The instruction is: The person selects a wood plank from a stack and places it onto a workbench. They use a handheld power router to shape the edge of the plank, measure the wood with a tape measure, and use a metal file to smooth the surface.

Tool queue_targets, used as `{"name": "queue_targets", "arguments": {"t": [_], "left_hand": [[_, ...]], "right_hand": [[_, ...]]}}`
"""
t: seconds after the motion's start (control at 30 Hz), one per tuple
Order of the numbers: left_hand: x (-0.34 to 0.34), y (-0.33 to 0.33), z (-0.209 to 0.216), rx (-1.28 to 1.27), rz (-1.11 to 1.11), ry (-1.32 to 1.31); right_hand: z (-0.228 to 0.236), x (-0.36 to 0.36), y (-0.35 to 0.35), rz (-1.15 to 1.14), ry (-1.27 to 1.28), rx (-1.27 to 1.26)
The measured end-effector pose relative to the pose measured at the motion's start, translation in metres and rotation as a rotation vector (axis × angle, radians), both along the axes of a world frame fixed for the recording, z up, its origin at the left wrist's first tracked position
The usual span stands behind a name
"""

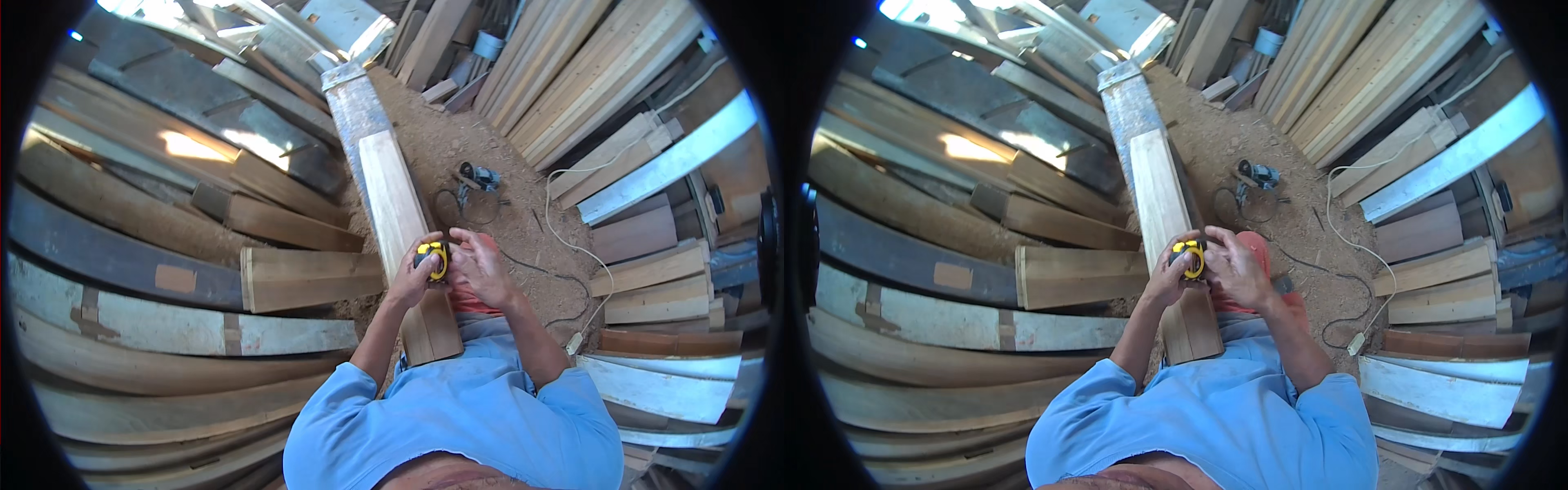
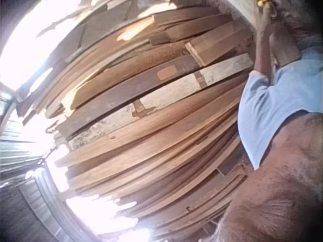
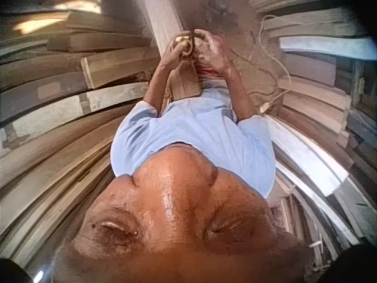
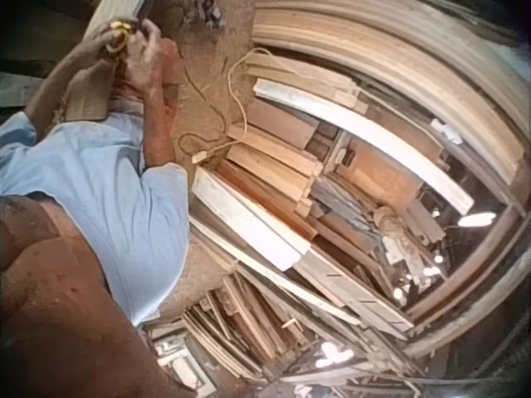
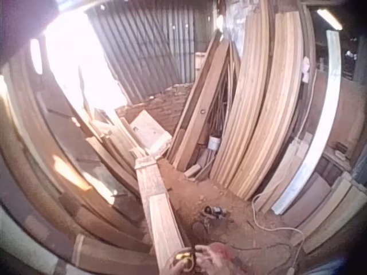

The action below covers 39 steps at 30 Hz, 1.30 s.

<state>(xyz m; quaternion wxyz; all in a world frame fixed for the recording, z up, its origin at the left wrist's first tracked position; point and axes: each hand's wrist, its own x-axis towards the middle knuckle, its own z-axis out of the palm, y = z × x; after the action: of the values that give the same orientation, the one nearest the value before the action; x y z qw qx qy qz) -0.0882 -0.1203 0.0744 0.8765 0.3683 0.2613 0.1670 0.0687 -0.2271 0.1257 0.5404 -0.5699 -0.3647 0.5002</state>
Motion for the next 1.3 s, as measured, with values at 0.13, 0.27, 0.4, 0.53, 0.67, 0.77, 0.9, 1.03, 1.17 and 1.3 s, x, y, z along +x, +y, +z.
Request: {"name": "queue_targets", "arguments": {"t": [0.13,0.27,0.4,0.53,0.67,0.77,0.9,1.03,1.17,1.3], "left_hand": [[0.019,-0.006,-0.020,0.897,-0.057,0.249],[0.043,-0.024,0.008,1.147,-0.277,0.338],[0.066,-0.057,0.001,1.219,-0.571,0.202],[0.070,-0.082,-0.010,1.186,-0.840,0.139],[0.052,-0.062,-0.015,1.286,-0.604,0.042],[0.054,-0.020,0.001,1.346,-0.316,0.181],[0.037,0.028,-0.025,1.395,-0.119,0.636],[0.031,0.038,-0.046,1.505,-0.160,0.858],[0.038,0.035,-0.052,1.554,-0.214,0.905],[0.036,0.038,-0.051,1.539,-0.188,0.899]], "right_hand": [[-0.045,0.061,-0.054,-0.122,-0.308,-0.143],[-0.054,0.076,-0.124,-0.156,0.010,-0.431],[-0.049,0.034,-0.149,-0.260,0.490,-0.227],[-0.113,0.027,-0.157,-0.422,0.592,-0.135],[-0.139,0.063,-0.204,-0.458,0.591,-0.289],[-0.197,0.108,-0.341,-0.535,0.033,-0.579],[-0.196,0.065,-0.448,-0.297,0.024,-1.002],[-0.202,0.001,-0.451,-0.359,0.248,-1.165],[-0.214,-0.029,-0.443,-0.503,0.326,-1.155],[-0.217,-0.048,-0.444,-0.585,0.358,-1.119]]}}
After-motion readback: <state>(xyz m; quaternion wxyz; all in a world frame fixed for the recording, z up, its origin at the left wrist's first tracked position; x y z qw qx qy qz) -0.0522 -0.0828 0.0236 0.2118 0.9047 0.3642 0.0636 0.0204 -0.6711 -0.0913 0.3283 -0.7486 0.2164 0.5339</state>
